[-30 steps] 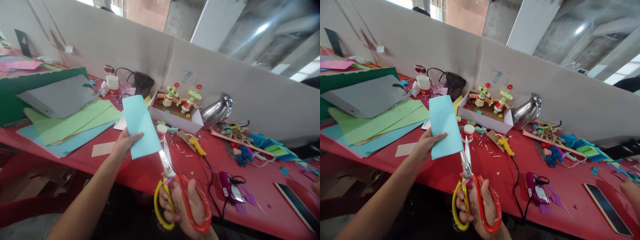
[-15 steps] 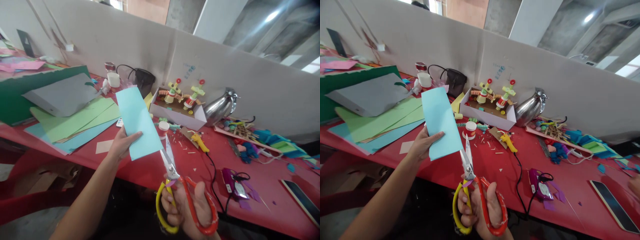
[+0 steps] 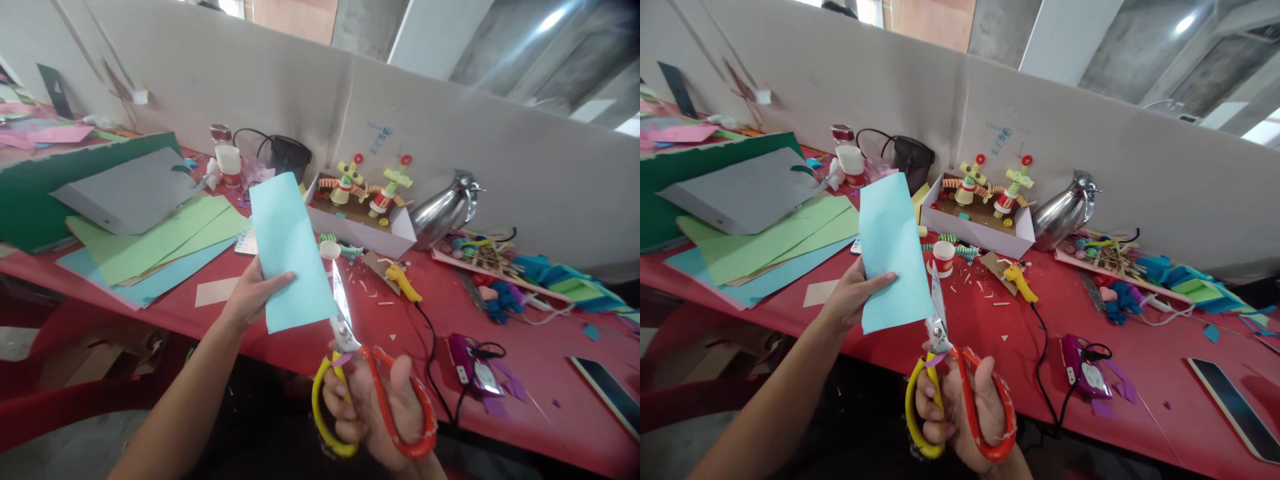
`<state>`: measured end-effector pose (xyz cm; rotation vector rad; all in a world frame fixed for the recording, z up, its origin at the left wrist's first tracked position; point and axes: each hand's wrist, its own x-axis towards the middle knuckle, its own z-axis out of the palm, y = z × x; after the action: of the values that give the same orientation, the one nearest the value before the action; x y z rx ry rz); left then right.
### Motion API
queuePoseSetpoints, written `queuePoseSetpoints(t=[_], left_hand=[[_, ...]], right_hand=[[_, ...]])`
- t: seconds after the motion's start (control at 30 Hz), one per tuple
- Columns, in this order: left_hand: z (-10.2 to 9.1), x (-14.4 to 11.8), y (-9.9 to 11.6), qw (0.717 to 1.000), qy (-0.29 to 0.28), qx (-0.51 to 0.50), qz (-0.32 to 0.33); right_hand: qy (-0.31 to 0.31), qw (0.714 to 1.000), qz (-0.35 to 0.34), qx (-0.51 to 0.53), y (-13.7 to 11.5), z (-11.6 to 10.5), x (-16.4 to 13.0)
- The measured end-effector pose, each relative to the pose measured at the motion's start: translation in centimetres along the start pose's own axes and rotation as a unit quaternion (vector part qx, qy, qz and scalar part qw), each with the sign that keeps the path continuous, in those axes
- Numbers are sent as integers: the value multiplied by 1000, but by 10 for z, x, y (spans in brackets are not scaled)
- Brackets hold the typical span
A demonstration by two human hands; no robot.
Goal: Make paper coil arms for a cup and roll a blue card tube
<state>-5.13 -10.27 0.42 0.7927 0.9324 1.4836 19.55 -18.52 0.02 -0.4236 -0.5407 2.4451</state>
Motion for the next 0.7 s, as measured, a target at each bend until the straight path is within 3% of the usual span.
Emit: queuePoseSetpoints(t=[0.2, 0.47, 0.7], left_hand=[[-6, -4, 3, 1000, 10, 9, -7], [5, -16, 2, 999, -6, 1, -37], [3, -22, 5, 999, 0, 3, -51]], right_hand=[[1, 1000, -2, -8, 1, -1, -7], [5, 1000, -3, -14, 0, 2, 3], [-6, 1000, -7, -23, -2, 0, -2]])
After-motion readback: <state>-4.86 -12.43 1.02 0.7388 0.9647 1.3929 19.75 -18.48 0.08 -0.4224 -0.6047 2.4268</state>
